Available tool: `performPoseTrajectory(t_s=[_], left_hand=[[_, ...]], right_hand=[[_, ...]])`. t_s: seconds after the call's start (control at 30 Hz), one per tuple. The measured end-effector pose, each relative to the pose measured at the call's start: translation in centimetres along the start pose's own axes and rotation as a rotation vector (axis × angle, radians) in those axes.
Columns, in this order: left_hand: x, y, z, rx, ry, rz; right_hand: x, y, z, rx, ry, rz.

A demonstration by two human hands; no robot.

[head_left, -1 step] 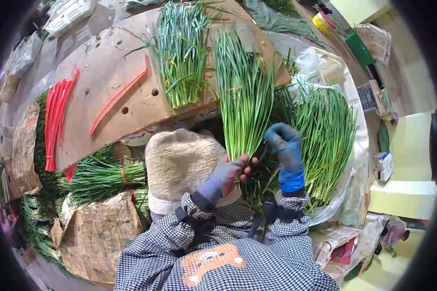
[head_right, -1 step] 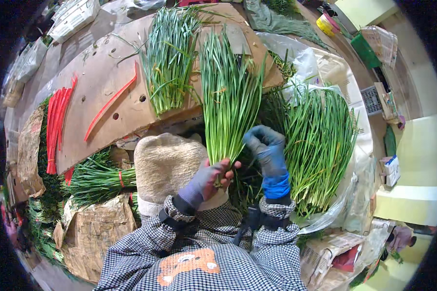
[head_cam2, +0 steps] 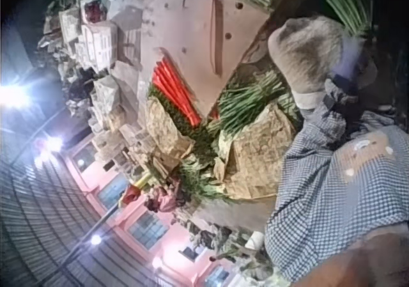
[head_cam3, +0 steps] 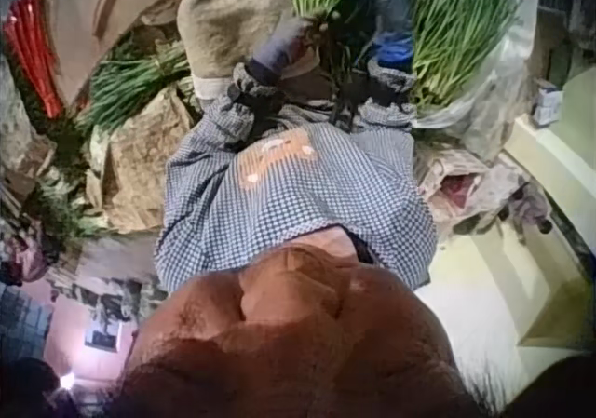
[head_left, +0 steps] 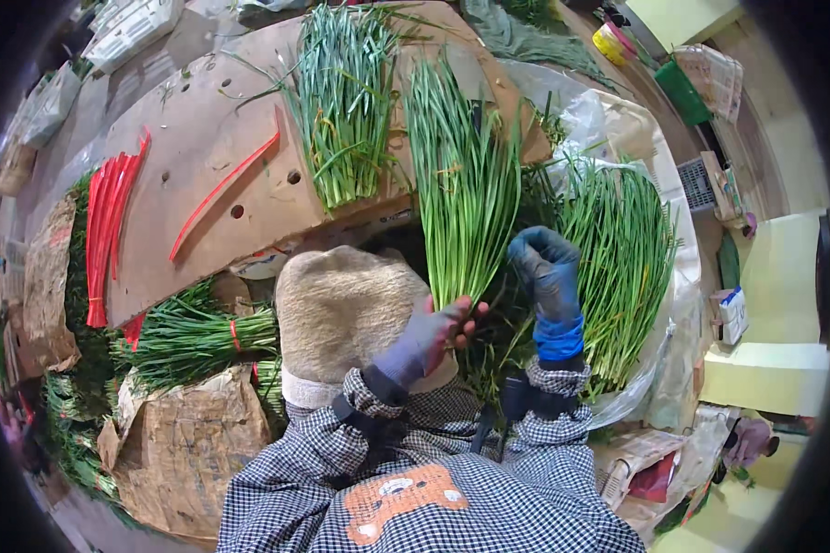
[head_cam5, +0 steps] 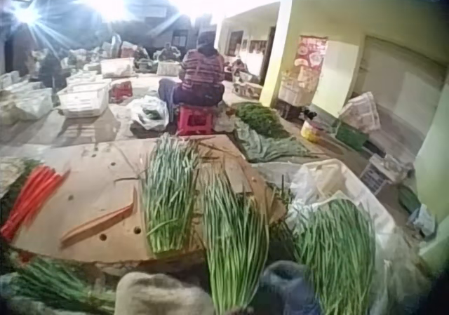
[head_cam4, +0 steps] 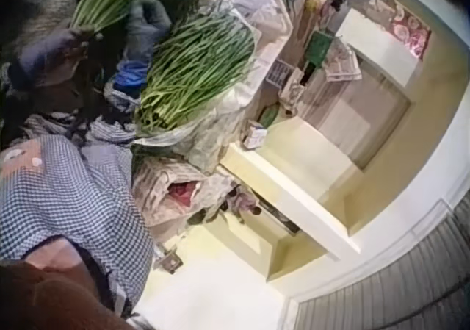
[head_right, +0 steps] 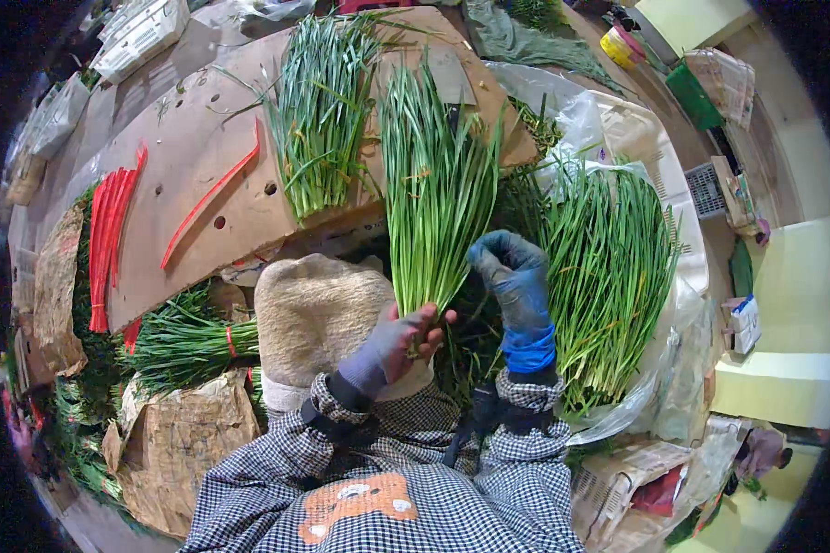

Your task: The person bundles and prepares green onions or chives by hand, using a small yellow tie to secure bundles and a large knife to trim the ends on a cardboard work surface while sitting on the floor.

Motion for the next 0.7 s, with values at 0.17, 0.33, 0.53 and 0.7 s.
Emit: performPoseTrajectory(t_s=[0.17, 0.33, 0.53, 0.7], left_hand=[[0.8, -1.7, -0.7, -0.024, 0.16, 0.055], [-2.6, -6.1, -2.3, -0.059, 0.597, 0.258], [-8.4, -10.7, -3.5, -0.184, 0.97, 0.224], [-11.7, -14.1, -5.3, -0.234, 1.004, 0.297]], right_hand=[[3.9, 3.6, 2.0, 0.075, -0.547, -0.29], [-1.2, 5.1, 1.0, 0.16, -0.767, -0.392], [-6.8, 0.1, -3.0, -0.128, -0.698, -0.41], [-6.7, -3.0, -11.7, -0.331, -0.812, -0.138]])
Point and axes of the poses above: each hand's wrist, its own y-axis towards the middle knuckle, its own z-axis out of the palm, x = y × z, the point moved 1 cm from there along y, towards the middle knuckle, and after that the axes turned 10 degrees about -x, right-handed, at the moved point
